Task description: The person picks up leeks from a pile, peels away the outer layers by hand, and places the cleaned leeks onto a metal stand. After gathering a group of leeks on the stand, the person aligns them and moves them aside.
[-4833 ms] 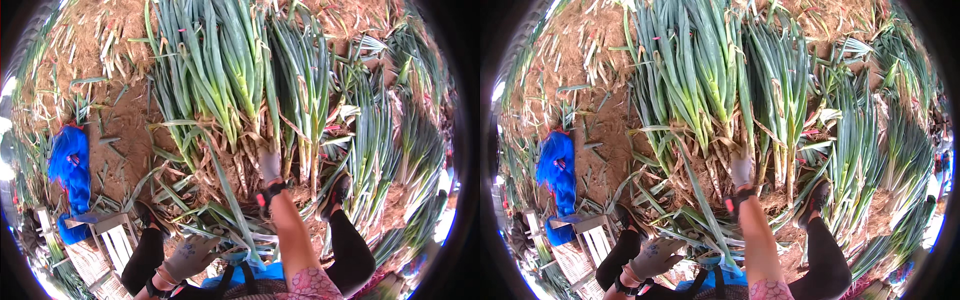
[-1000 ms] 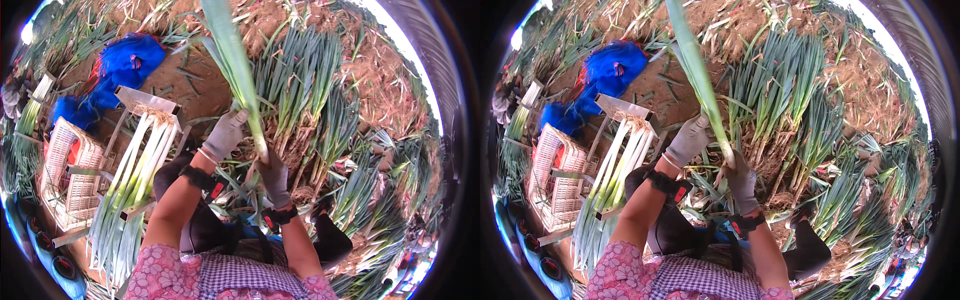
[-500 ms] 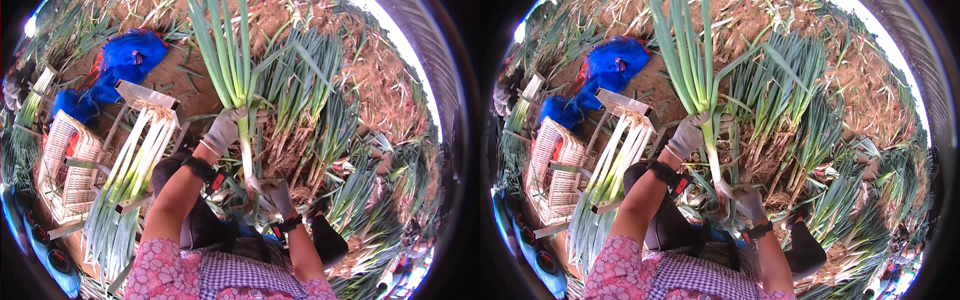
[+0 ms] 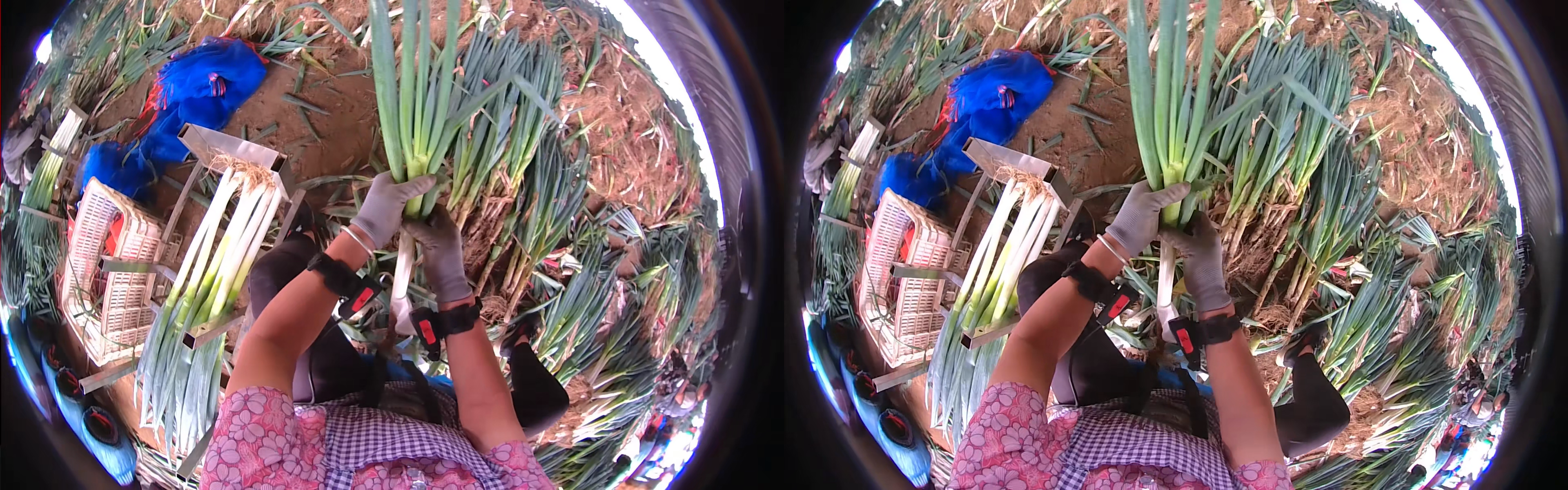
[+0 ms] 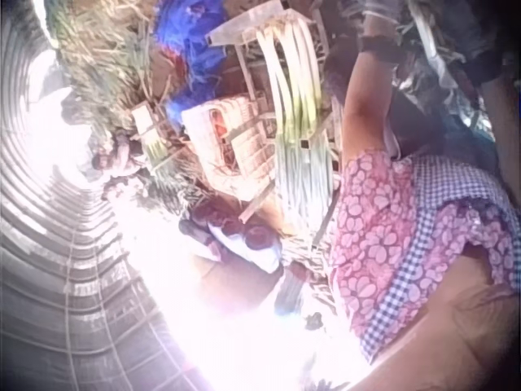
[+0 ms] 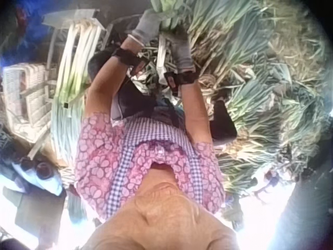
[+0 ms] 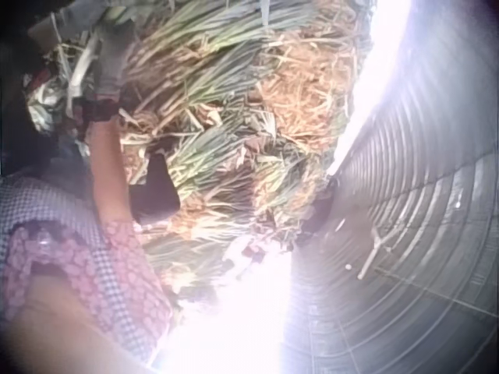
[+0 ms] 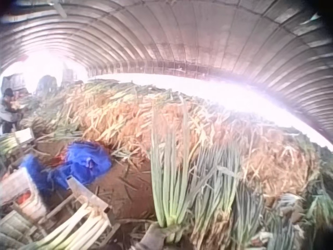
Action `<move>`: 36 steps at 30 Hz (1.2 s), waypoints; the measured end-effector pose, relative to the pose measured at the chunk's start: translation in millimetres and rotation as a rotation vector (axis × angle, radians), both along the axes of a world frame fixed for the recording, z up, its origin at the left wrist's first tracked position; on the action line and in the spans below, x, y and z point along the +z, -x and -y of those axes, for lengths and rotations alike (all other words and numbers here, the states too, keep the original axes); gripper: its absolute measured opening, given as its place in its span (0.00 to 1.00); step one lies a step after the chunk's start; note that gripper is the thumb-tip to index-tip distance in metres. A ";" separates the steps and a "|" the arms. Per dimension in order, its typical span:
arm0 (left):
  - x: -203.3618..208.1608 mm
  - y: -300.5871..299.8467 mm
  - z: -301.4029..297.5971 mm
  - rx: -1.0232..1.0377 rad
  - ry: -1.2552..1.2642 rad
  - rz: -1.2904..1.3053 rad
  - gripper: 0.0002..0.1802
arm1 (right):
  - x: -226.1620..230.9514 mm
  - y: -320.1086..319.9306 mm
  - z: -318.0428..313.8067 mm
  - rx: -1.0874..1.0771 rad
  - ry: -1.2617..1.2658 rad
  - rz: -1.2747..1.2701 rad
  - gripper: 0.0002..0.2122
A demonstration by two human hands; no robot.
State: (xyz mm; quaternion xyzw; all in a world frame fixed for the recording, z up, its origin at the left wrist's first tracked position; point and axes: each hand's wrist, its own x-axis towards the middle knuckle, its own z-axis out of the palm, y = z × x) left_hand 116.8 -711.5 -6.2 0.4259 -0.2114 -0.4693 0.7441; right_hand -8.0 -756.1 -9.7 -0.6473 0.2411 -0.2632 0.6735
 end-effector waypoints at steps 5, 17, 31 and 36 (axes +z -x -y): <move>-10.1 -1.8 -0.4 0.048 0.005 0.000 0.15 | -7.4 -13.6 -9.1 -0.074 -0.181 0.127 0.16; -28.3 25.5 -1.2 0.036 -0.113 0.123 0.16 | -17.7 40.8 -26.0 -0.268 -0.166 -0.058 0.10; -8.4 -25.1 -9.1 0.075 0.150 -0.249 0.23 | 12.7 53.9 -2.2 -0.229 0.663 -0.476 0.18; -7.1 -17.9 -1.7 -0.084 0.382 -0.304 0.28 | 8.7 7.3 20.1 -0.149 -0.199 -0.269 0.10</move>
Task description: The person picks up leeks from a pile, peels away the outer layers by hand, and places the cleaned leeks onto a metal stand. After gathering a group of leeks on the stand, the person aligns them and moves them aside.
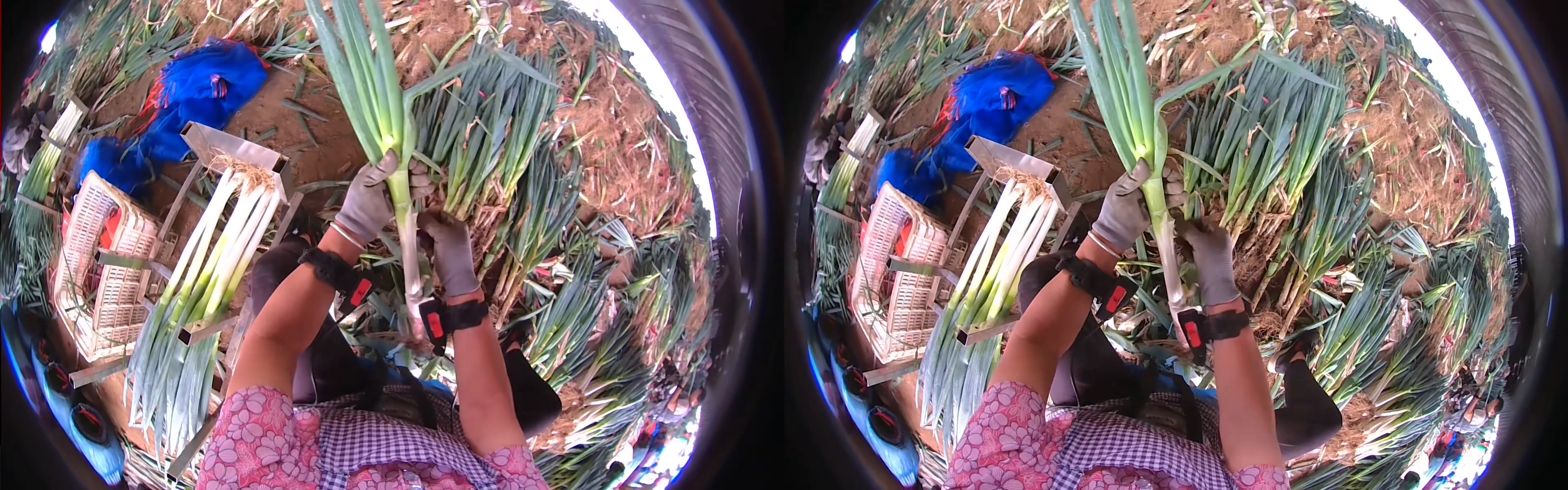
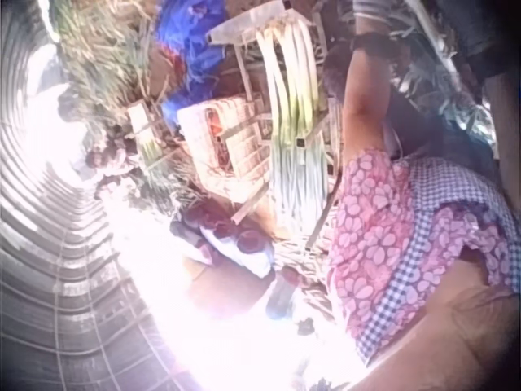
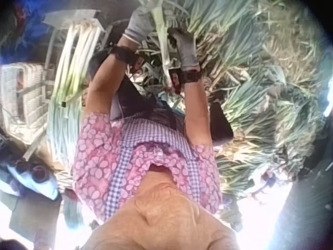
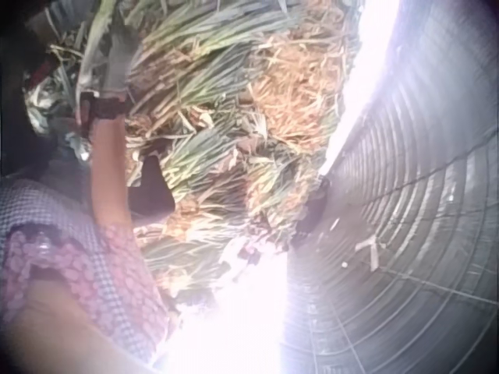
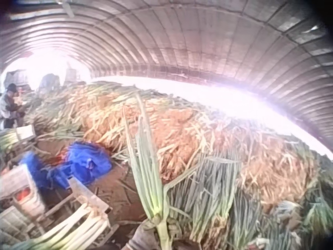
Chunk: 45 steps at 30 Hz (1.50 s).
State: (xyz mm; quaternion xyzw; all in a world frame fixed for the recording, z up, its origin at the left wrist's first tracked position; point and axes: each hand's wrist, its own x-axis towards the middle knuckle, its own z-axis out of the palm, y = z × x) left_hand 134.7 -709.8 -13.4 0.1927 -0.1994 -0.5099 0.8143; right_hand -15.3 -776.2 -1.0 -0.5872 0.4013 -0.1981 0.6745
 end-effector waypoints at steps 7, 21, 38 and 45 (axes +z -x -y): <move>13.5 -2.4 -12.5 -0.010 0.020 0.062 0.30 | 14.7 -7.0 -24.6 0.087 0.388 -0.003 0.08; 16.5 20.9 -10.6 -0.177 0.096 0.084 0.31 | -39.2 22.1 -29.6 0.389 0.102 0.223 0.12; 4.1 24.4 6.4 0.046 -0.174 -0.009 0.23 | -5.3 17.7 -31.7 0.078 1.121 -0.157 0.12; 1.1 11.2 0.2 0.056 -0.133 0.082 0.23 | 4.8 -3.2 -25.7 -0.079 0.943 -0.120 0.09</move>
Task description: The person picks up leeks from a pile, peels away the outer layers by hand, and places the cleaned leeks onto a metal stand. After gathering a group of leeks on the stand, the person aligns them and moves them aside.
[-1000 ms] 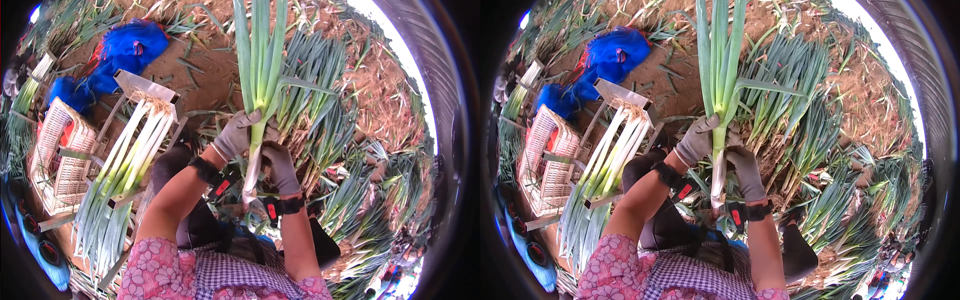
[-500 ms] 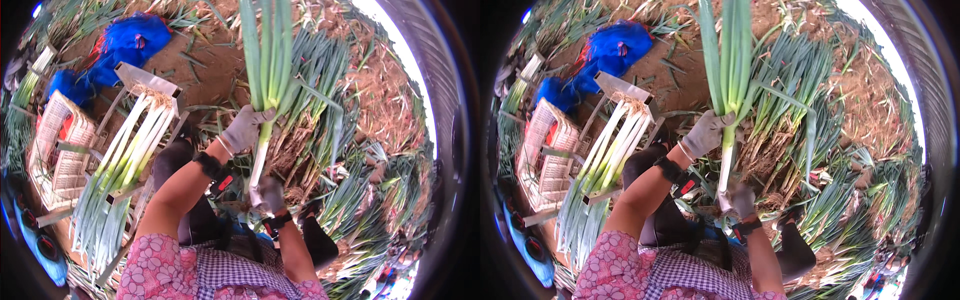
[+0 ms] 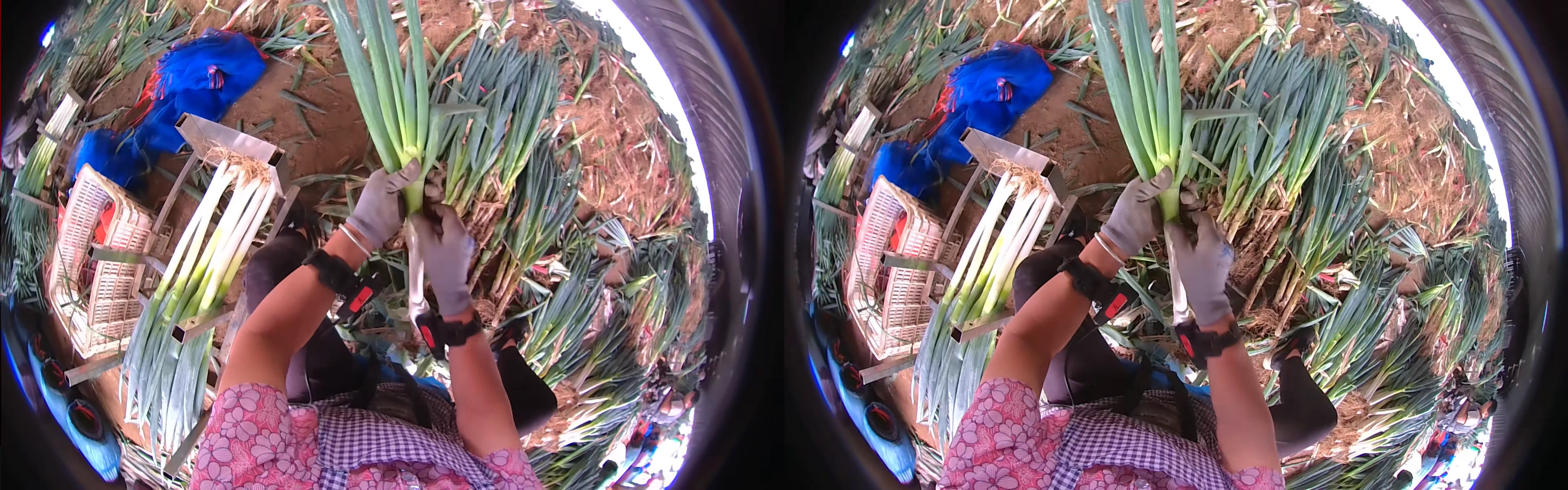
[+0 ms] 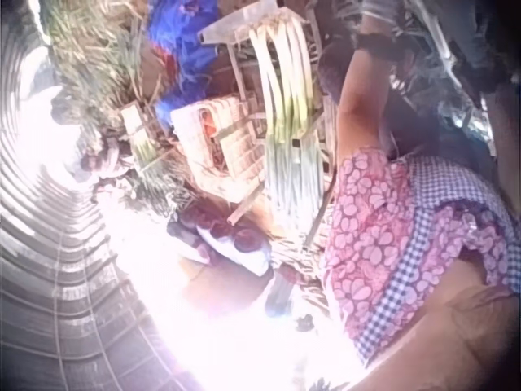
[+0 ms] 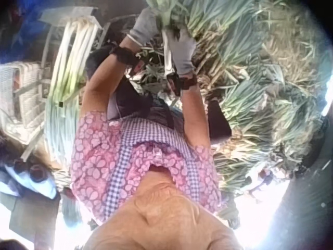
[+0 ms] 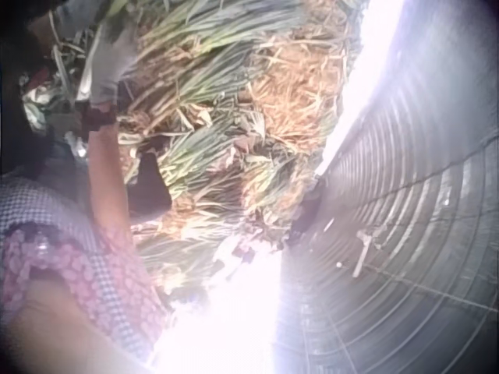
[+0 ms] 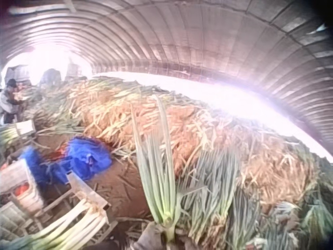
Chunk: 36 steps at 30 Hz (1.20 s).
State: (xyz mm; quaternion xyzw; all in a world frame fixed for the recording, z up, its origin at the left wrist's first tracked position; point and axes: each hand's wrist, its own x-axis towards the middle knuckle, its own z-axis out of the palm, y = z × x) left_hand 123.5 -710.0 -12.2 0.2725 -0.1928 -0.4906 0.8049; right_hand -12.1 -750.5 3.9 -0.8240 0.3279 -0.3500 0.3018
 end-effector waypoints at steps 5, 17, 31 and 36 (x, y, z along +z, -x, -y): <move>19.8 -3.2 -2.9 -0.030 0.148 -0.137 0.23 | -29.4 35.7 17.4 -0.086 -0.835 0.077 0.08; 12.3 -7.1 2.6 0.161 -0.063 0.018 0.22 | -14.7 31.6 -19.9 0.039 -0.150 -0.043 0.16; 18.4 -17.8 -1.3 0.553 -0.212 -0.208 0.06 | -18.3 59.8 -22.3 0.157 -0.541 -0.470 0.16; 24.1 -32.0 0.7 0.628 -0.251 -0.072 0.08 | -90.4 168.9 -40.7 0.088 -0.516 -0.555 0.13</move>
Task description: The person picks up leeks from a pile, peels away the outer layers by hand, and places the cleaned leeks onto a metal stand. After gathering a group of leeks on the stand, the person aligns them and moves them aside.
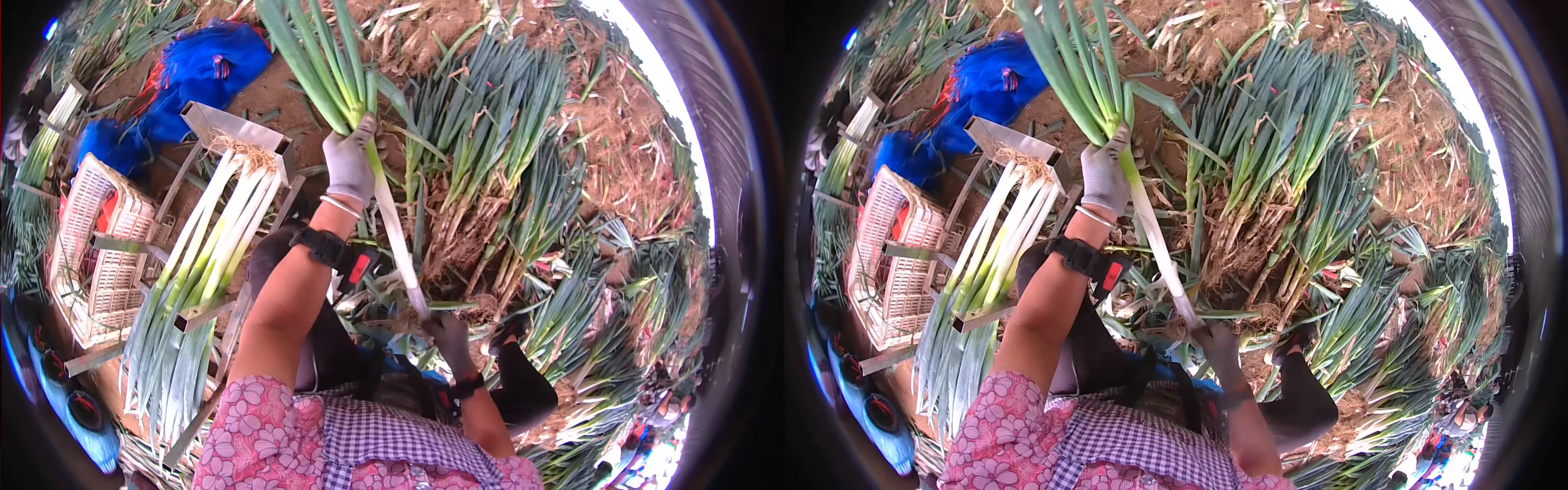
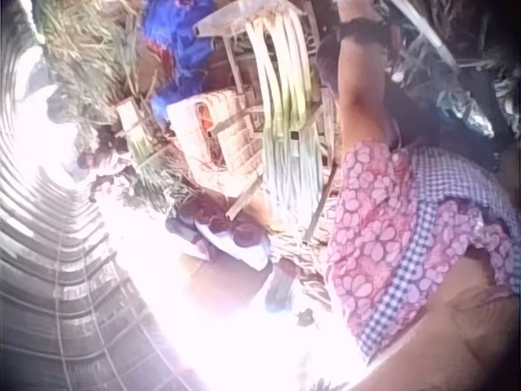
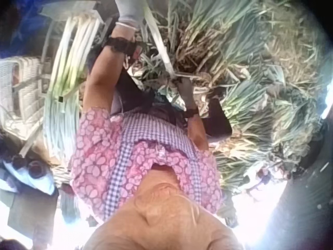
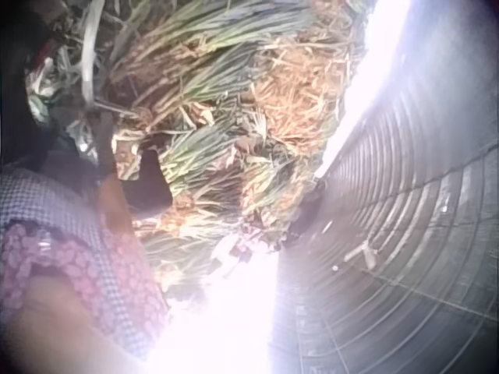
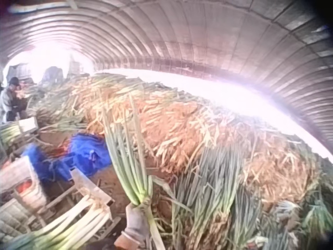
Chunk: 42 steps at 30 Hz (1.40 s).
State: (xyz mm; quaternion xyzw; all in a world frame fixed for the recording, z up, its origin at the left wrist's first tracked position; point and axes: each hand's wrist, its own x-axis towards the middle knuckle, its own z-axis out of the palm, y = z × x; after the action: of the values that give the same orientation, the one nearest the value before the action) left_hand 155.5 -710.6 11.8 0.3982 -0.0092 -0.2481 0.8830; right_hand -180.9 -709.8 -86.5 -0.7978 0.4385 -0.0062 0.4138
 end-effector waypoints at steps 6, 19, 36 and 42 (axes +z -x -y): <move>-3.0 4.9 -5.2 -0.116 0.050 0.012 0.08 | 43.8 -56.4 22.1 0.036 0.218 0.412 0.19; 12.8 -15.3 8.7 -0.379 0.507 0.020 0.18 | -93.0 98.6 73.1 -0.095 -0.413 0.309 0.16; -4.6 -19.9 -9.8 -0.373 0.502 -0.005 0.21 | 12.2 -8.1 58.1 0.082 -0.589 0.456 0.34; -14.0 -25.5 -10.8 -0.387 0.559 -0.065 0.16 | 59.2 -60.3 32.3 0.275 -0.141 0.329 0.10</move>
State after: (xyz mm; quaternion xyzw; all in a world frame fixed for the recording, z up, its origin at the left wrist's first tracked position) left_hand 181.0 -699.9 -2.2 0.1237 -0.1239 -0.4116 0.8944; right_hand -120.7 -742.1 -27.3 -0.8074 0.2514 -0.0490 0.5315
